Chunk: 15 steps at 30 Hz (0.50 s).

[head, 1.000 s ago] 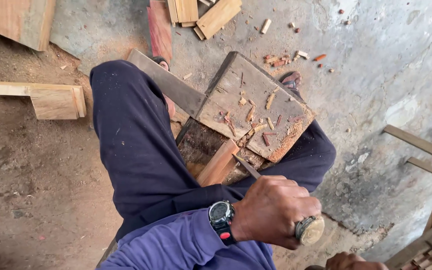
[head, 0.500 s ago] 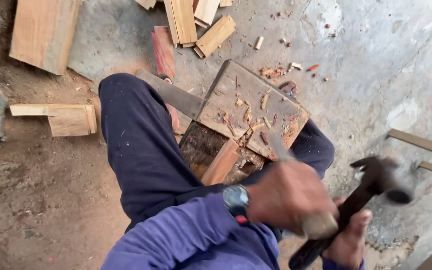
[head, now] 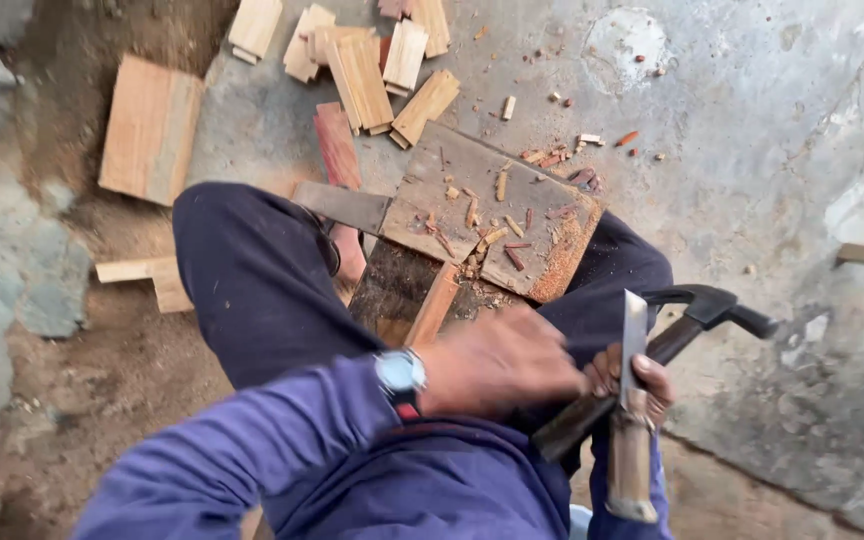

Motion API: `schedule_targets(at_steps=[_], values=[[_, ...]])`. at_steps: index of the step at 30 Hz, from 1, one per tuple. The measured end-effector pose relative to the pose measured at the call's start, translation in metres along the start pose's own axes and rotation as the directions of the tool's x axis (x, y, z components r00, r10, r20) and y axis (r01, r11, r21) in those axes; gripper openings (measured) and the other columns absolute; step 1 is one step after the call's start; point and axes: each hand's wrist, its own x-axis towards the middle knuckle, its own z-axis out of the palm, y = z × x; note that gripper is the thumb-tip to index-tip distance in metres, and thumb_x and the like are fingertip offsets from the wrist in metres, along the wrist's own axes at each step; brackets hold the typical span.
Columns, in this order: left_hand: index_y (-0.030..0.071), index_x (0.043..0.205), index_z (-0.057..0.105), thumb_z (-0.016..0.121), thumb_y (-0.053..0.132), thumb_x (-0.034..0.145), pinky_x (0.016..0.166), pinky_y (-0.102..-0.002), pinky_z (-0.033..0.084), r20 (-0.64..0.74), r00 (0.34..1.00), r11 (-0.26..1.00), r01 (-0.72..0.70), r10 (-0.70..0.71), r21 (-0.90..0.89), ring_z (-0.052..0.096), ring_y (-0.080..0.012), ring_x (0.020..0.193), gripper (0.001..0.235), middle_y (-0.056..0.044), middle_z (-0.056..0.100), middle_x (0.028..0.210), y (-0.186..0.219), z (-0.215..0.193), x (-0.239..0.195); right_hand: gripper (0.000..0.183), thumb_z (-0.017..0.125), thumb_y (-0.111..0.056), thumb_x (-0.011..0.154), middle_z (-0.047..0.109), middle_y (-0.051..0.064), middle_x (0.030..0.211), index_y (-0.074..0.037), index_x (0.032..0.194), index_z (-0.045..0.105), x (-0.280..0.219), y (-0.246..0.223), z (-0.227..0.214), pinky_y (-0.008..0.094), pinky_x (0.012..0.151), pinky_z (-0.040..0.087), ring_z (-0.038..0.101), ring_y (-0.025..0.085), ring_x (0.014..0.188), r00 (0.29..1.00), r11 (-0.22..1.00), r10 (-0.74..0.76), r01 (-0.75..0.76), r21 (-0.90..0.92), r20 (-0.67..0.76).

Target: The person sits on the ground and uses a chisel and hammer to carve a small cylindrical piece of wood. They repeatedly strike the chisel to shape the wood, occasionally rotating it to work on different sides. The person also uses the chisel to carve a rectangular piece of wood placed on a wooden block.

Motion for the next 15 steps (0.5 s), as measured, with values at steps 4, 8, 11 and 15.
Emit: schedule_targets(at_steps=[4, 8, 11, 15], values=[[0.022, 0.094, 0.069, 0.062, 0.027, 0.074, 0.118, -0.05, 0.025, 0.346, 0.923, 0.826, -0.061, -0.166, 0.561, 0.048, -0.0314, 0.137, 0.022, -0.007, 0.063, 0.126, -0.063, 0.035, -0.08, 0.02, 0.062, -0.013, 0.095, 0.052, 0.01, 0.077, 0.002, 0.106, 0.056, 0.008, 0.011, -0.015, 0.032, 0.059, 0.045, 0.05, 0.017, 0.063, 0.992, 0.992, -0.123, 0.124, 0.019, -0.029], [0.016, 0.09, 0.071, 0.063, 0.03, 0.079, 0.12, -0.053, 0.022, 0.535, 0.822, 0.787, -0.195, -0.196, 0.586, 0.045, -0.0373, 0.14, 0.02, -0.01, 0.064, 0.122, -0.067, 0.025, -0.101, 0.021, 0.062, -0.013, 0.095, 0.052, 0.01, 0.076, 0.002, 0.109, 0.057, 0.013, 0.007, -0.023, 0.032, 0.059, 0.046, 0.05, 0.018, 0.063, 0.986, 0.985, -0.154, 0.158, 0.069, -0.059], [0.01, 0.093, 0.07, 0.063, 0.025, 0.076, 0.116, -0.042, 0.032, 0.307, 0.939, 0.613, -0.152, -0.155, 0.775, 0.056, -0.0282, 0.127, 0.024, -0.01, 0.069, 0.12, -0.071, 0.002, -0.136, 0.017, 0.061, -0.01, 0.095, 0.053, 0.011, 0.077, -0.004, 0.111, 0.058, 0.005, 0.004, -0.035, 0.033, 0.059, 0.046, 0.05, 0.019, 0.063, 0.988, 0.983, -0.145, 0.151, 0.101, -0.061], [0.011, 0.104, 0.073, 0.067, 0.017, 0.079, 0.104, -0.047, 0.043, 0.005, 0.912, 0.477, 0.21, -0.411, 0.854, 0.062, -0.0302, 0.111, 0.026, -0.007, 0.069, 0.108, -0.034, -0.093, -0.124, 0.016, 0.061, -0.012, 0.096, 0.052, 0.011, 0.079, -0.002, 0.109, 0.057, 0.01, 0.004, -0.039, 0.033, 0.06, 0.046, 0.05, 0.019, 0.065, 0.99, 0.98, -0.137, 0.132, 0.148, 0.025]])
